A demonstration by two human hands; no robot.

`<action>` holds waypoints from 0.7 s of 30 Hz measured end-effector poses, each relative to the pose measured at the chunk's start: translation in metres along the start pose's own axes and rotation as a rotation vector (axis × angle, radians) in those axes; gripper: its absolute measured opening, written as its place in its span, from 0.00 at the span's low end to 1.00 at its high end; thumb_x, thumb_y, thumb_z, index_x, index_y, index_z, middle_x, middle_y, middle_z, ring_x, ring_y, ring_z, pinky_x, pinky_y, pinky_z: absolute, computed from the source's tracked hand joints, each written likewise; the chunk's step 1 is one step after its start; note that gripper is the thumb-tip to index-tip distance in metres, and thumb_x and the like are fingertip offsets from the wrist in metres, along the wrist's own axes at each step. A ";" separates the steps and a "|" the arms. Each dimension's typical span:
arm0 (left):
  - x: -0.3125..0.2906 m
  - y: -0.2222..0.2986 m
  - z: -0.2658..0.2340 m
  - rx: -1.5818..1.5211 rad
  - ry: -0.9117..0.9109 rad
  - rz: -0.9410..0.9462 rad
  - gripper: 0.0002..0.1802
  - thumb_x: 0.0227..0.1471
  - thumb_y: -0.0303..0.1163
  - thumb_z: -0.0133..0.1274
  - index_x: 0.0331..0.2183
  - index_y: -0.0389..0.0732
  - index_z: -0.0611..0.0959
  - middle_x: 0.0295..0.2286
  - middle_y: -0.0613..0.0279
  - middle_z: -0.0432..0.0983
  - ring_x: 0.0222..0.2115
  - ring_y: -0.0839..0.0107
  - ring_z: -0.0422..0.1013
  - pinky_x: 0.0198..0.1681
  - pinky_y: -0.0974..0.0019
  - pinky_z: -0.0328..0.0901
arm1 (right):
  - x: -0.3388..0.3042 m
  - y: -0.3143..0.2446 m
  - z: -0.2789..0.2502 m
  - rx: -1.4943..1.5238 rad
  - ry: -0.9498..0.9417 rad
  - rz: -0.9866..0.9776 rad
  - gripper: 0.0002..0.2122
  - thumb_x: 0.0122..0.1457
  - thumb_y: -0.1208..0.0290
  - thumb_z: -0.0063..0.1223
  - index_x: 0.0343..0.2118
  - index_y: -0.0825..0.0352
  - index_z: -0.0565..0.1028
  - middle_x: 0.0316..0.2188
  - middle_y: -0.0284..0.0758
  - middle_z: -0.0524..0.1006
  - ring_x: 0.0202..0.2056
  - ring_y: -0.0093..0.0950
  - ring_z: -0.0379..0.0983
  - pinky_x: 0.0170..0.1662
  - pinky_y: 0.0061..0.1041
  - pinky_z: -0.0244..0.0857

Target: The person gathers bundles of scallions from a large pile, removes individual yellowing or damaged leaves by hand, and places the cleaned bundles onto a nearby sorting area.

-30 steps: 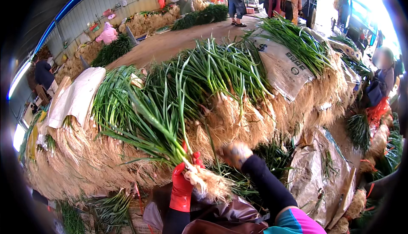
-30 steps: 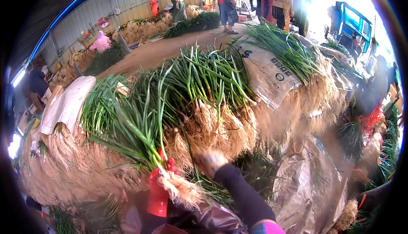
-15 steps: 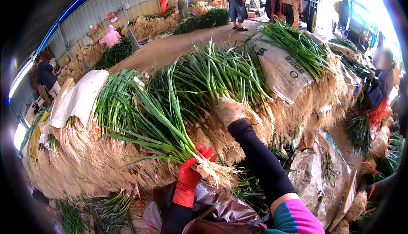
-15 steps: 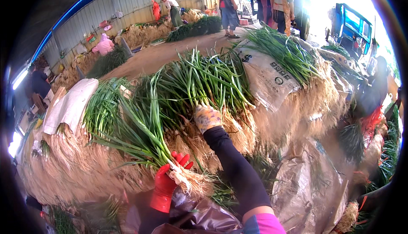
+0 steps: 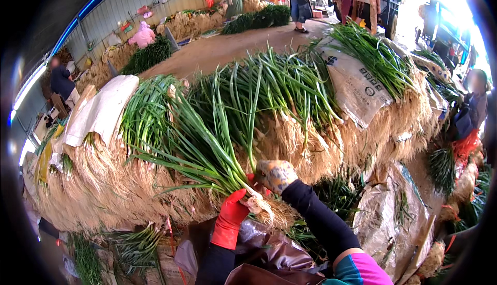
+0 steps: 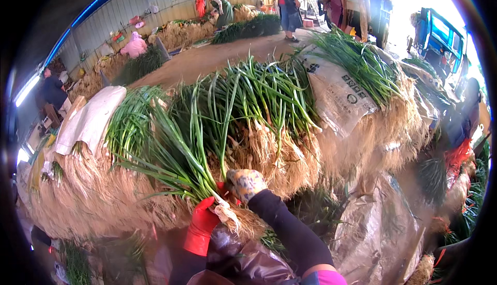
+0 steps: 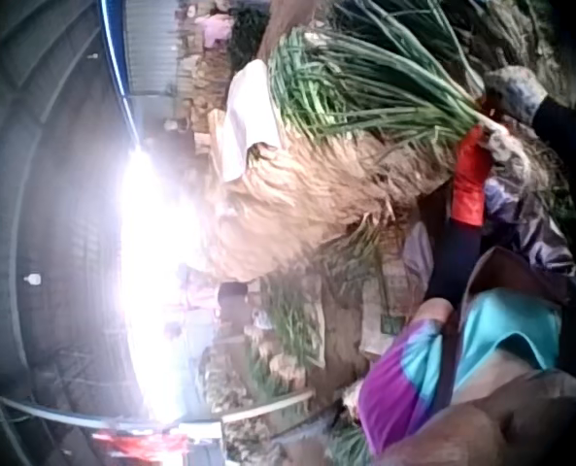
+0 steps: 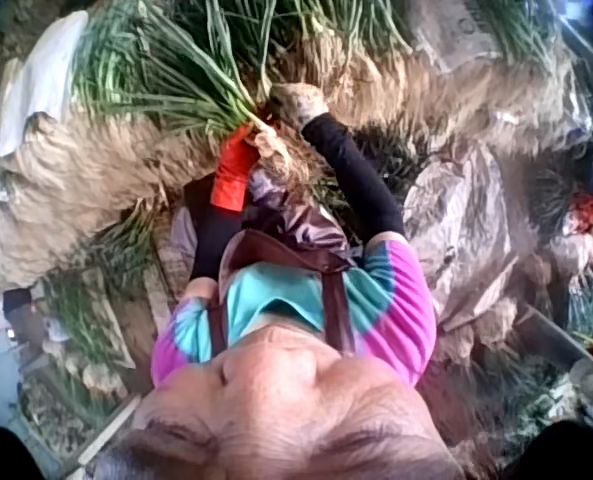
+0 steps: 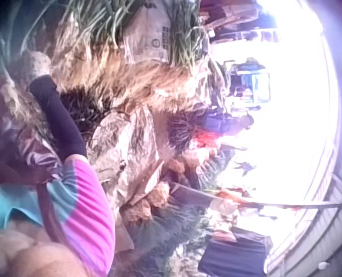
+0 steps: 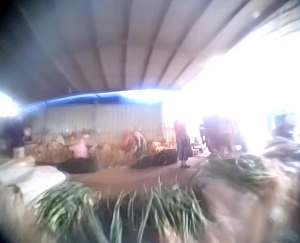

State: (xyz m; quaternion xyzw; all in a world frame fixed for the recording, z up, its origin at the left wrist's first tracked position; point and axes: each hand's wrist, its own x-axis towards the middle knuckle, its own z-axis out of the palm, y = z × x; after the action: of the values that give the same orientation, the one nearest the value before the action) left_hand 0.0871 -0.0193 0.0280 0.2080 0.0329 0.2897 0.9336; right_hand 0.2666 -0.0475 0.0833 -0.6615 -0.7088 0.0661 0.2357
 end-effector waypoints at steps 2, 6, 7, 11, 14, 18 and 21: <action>-0.005 -0.002 -0.008 0.108 0.079 0.015 0.27 0.45 0.28 0.50 0.50 0.38 0.66 0.48 0.55 0.64 0.47 0.58 0.64 0.51 0.54 0.59 | -0.015 0.002 0.013 0.105 0.047 -0.093 0.11 0.47 0.67 0.52 0.33 0.65 0.72 0.23 0.41 0.75 0.28 0.41 0.73 0.32 0.35 0.68; -0.012 -0.002 -0.011 0.216 0.122 0.088 0.27 0.44 0.32 0.51 0.49 0.38 0.68 0.50 0.53 0.62 0.46 0.58 0.64 0.49 0.50 0.60 | -0.003 0.009 0.027 1.068 0.223 0.361 0.10 0.52 0.66 0.54 0.29 0.69 0.72 0.21 0.32 0.75 0.23 0.29 0.71 0.27 0.27 0.65; -0.015 -0.001 -0.009 0.204 0.117 0.081 0.27 0.44 0.34 0.51 0.48 0.39 0.69 0.50 0.53 0.62 0.46 0.58 0.64 0.49 0.49 0.60 | 0.004 0.010 0.028 1.332 0.275 0.569 0.10 0.53 0.66 0.54 0.28 0.69 0.72 0.22 0.32 0.75 0.23 0.29 0.71 0.28 0.27 0.64; -0.026 0.000 0.004 0.184 0.057 0.084 0.30 0.38 0.40 0.56 0.47 0.42 0.71 0.50 0.52 0.61 0.45 0.56 0.65 0.51 0.48 0.58 | 0.034 0.002 0.040 1.579 0.011 0.392 0.12 0.57 0.58 0.49 0.29 0.64 0.71 0.18 0.22 0.66 0.19 0.16 0.60 0.22 0.18 0.55; -0.030 -0.004 0.008 0.110 0.050 0.152 0.32 0.37 0.40 0.55 0.47 0.42 0.70 0.51 0.50 0.60 0.49 0.54 0.61 0.55 0.45 0.51 | 0.046 -0.012 0.051 1.922 -0.134 0.440 0.08 0.57 0.62 0.50 0.28 0.59 0.69 0.18 0.21 0.64 0.19 0.16 0.58 0.21 0.16 0.52; -0.030 -0.004 -0.001 0.019 0.029 0.218 0.29 0.37 0.39 0.56 0.45 0.42 0.71 0.47 0.56 0.63 0.48 0.55 0.61 0.56 0.49 0.51 | 0.033 -0.026 0.057 1.834 -0.134 0.360 0.06 0.54 0.67 0.54 0.26 0.59 0.69 0.17 0.21 0.65 0.18 0.14 0.58 0.21 0.14 0.52; -0.029 -0.001 -0.009 0.043 0.039 0.226 0.28 0.37 0.39 0.56 0.44 0.43 0.72 0.45 0.57 0.65 0.47 0.57 0.62 0.55 0.49 0.52 | 0.005 -0.017 0.049 1.508 -0.311 0.369 0.08 0.53 0.66 0.56 0.30 0.64 0.72 0.20 0.22 0.68 0.20 0.14 0.61 0.23 0.14 0.55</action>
State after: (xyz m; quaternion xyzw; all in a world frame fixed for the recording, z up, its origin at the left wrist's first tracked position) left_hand 0.0622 -0.0327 0.0175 0.2249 0.0335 0.3961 0.8896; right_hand 0.2302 -0.0337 0.0489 -0.4135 -0.3765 0.6584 0.5039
